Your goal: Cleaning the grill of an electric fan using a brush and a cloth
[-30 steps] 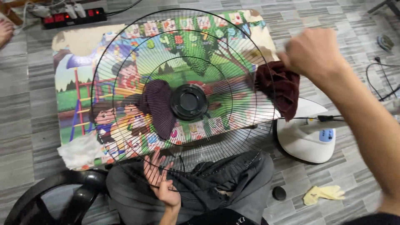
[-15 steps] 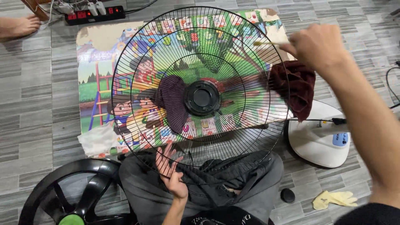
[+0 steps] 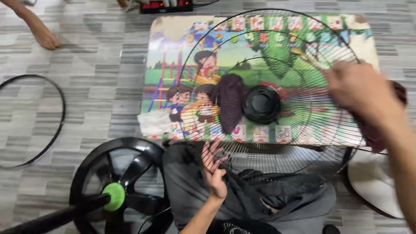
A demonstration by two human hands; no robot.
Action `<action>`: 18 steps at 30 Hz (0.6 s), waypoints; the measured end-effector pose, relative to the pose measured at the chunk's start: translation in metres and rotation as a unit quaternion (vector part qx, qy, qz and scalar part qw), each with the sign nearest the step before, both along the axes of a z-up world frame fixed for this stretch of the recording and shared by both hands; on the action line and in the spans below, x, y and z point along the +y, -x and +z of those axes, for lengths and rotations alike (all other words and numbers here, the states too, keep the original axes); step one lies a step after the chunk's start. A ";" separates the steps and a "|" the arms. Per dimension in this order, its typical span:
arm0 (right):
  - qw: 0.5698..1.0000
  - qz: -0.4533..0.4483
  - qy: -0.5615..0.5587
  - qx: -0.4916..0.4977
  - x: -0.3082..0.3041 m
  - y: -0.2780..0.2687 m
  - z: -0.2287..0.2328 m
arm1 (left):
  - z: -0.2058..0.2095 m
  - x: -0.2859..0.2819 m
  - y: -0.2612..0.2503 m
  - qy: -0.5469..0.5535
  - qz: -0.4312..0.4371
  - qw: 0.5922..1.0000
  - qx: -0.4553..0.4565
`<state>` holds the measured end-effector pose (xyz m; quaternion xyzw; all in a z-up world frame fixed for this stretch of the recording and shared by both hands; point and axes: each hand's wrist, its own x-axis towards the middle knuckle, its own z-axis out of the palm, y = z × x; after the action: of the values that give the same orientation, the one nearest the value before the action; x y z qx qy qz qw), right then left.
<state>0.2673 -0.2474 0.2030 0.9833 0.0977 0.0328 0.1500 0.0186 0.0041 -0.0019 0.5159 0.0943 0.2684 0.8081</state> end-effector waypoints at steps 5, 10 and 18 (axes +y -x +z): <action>0.877 0.168 -0.448 0.044 0.124 0.006 -0.060 | -0.008 -0.002 0.001 0.046 -0.018 0.999 0.014; 0.834 0.145 -0.527 0.079 0.210 0.021 -0.101 | -0.025 0.000 -0.004 0.045 0.013 0.998 0.040; 0.818 0.141 -0.471 0.298 0.218 0.143 -0.061 | -0.025 -0.006 -0.002 0.033 0.077 0.992 0.094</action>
<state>0.1247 -0.0290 0.1419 0.8713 0.2475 -0.1995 -0.3737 0.0204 -0.0015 -0.0272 0.5028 0.2178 0.2766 0.7895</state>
